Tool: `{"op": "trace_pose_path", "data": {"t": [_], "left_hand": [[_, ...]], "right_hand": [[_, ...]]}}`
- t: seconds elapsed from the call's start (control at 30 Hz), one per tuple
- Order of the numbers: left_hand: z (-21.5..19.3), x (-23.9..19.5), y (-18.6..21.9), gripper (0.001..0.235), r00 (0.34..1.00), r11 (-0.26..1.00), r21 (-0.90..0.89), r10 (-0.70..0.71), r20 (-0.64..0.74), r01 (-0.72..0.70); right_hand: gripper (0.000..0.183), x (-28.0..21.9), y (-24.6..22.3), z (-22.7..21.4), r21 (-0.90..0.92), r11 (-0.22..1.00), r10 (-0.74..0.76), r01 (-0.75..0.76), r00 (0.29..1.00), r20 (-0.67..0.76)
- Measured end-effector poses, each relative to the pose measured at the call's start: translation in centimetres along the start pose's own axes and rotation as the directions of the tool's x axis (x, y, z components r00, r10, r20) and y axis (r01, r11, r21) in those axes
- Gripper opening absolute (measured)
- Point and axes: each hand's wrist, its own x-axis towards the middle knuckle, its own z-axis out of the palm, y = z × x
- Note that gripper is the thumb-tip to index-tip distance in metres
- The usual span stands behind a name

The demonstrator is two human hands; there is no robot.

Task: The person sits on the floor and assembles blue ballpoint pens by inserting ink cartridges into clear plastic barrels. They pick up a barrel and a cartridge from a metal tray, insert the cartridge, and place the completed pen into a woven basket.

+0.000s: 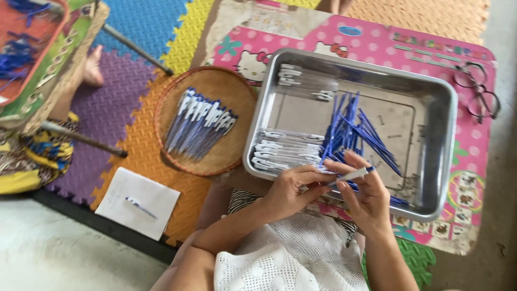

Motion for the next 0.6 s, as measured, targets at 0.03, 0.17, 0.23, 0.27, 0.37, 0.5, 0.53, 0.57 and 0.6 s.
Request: {"op": "trace_pose_path", "data": {"t": [0.03,0.17,0.23,0.27,0.37,0.5,0.53,0.57,0.6], "left_hand": [[-0.6,-0.4,-0.6,0.030,0.999,1.000,0.020,0.010,-0.034,-0.010],[-9.4,-0.8,-3.4,0.058,0.972,0.782,0.623,0.156,-0.174,-0.014],[-14.9,-1.8,-5.5,0.042,0.935,0.657,0.741,0.162,-0.315,0.136],[-17.6,-2.2,-6.5,0.028,0.878,0.517,0.807,0.197,-0.436,0.285],[-22.5,-3.7,-6.9,0.023,0.836,0.296,0.849,0.214,-0.506,0.438],[-24.4,-4.9,-8.5,0.031,0.799,0.204,0.821,0.198,-0.568,0.533],[-24.4,-4.8,-8.5,0.024,0.816,0.230,0.844,0.229,-0.531,0.484],[-24.3,-4.7,-8.6,0.018,0.830,0.255,0.865,0.262,-0.493,0.433],[-24.3,-4.7,-8.5,0.018,0.833,0.260,0.866,0.260,-0.489,0.427]], "right_hand": [[0.065,0.2,0.5,-0.3,-0.046,0.997,-0.060,0.061,0.998,0.009],[0.055,-1.2,1.7,-3.5,-0.179,0.980,-0.106,0.092,0.992,-0.072],[0.052,-2.2,2.4,-5.2,-0.192,0.980,-0.077,0.052,0.989,-0.126],[0.048,-2.7,2.7,-6.1,-0.212,0.977,-0.054,0.013,0.980,-0.189],[0.046,-3.9,3.2,-6.7,-0.174,0.983,0.004,-0.054,0.961,-0.276],[0.043,-3.5,2.8,-6.1,-0.214,0.974,0.012,-0.076,0.958,-0.287],[0.043,-3.4,3.0,-6.1,-0.199,0.978,0.007,-0.066,0.958,-0.286],[0.043,-3.4,3.1,-6.2,-0.185,0.981,0.002,-0.057,0.959,-0.285],[0.043,-3.3,3.1,-6.0,-0.190,0.980,0.001,-0.059,0.957,-0.291]]}}
